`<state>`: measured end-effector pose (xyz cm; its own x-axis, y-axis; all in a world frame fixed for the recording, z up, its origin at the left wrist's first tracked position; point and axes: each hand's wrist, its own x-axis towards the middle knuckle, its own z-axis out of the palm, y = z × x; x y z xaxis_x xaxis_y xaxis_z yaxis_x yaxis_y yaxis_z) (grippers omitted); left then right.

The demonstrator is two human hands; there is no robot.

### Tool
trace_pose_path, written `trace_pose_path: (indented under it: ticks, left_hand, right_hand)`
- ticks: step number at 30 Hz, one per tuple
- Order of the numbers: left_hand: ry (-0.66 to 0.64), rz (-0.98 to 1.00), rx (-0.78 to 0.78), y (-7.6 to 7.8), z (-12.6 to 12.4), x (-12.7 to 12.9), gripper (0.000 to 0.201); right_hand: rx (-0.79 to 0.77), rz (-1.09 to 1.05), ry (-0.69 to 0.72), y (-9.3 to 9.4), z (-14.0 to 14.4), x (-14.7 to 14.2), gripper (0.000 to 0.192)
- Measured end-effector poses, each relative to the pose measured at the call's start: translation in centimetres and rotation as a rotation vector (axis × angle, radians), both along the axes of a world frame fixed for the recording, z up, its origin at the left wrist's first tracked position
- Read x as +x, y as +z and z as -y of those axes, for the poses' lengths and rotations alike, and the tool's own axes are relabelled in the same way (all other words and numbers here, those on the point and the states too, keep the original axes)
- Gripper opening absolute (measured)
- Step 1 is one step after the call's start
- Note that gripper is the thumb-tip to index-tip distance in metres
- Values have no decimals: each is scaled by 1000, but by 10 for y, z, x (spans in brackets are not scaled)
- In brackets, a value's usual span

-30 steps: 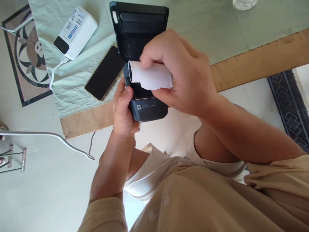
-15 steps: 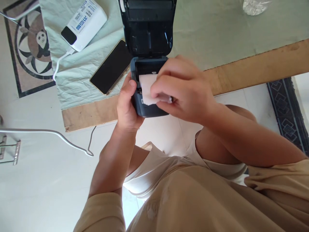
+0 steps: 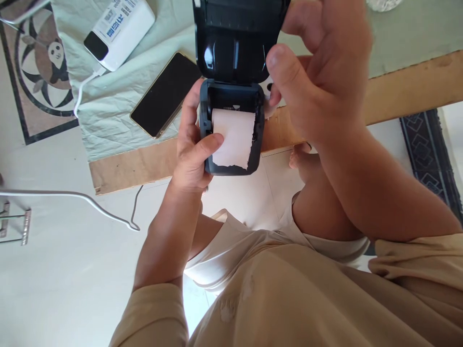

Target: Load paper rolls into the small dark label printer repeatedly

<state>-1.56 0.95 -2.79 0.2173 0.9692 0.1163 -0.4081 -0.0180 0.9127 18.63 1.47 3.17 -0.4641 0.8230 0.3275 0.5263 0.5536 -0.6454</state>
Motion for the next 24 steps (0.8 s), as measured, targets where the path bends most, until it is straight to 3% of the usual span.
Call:
trace_pose_path:
  ticks: [5, 8, 15, 17, 24]
  left_hand:
    - [41, -13, -56, 8, 6, 1, 49]
    - [101, -26, -92, 5, 8, -1, 52]
    - [55, 60, 3, -1, 5, -1, 53]
    - [30, 96, -4, 2, 6, 0, 50]
    - [-10, 18, -219, 3, 11, 0, 40]
  right_hand:
    - [-57, -69, -52, -1, 5, -10, 30]
    - [-52, -77, -71, -3, 3, -11, 27]
    - [223, -80, -5, -13, -4, -2, 18]
    - [225, -95, -23, -13, -3, -3, 17]
    - [-135, -158, -76, -8, 8, -14, 58]
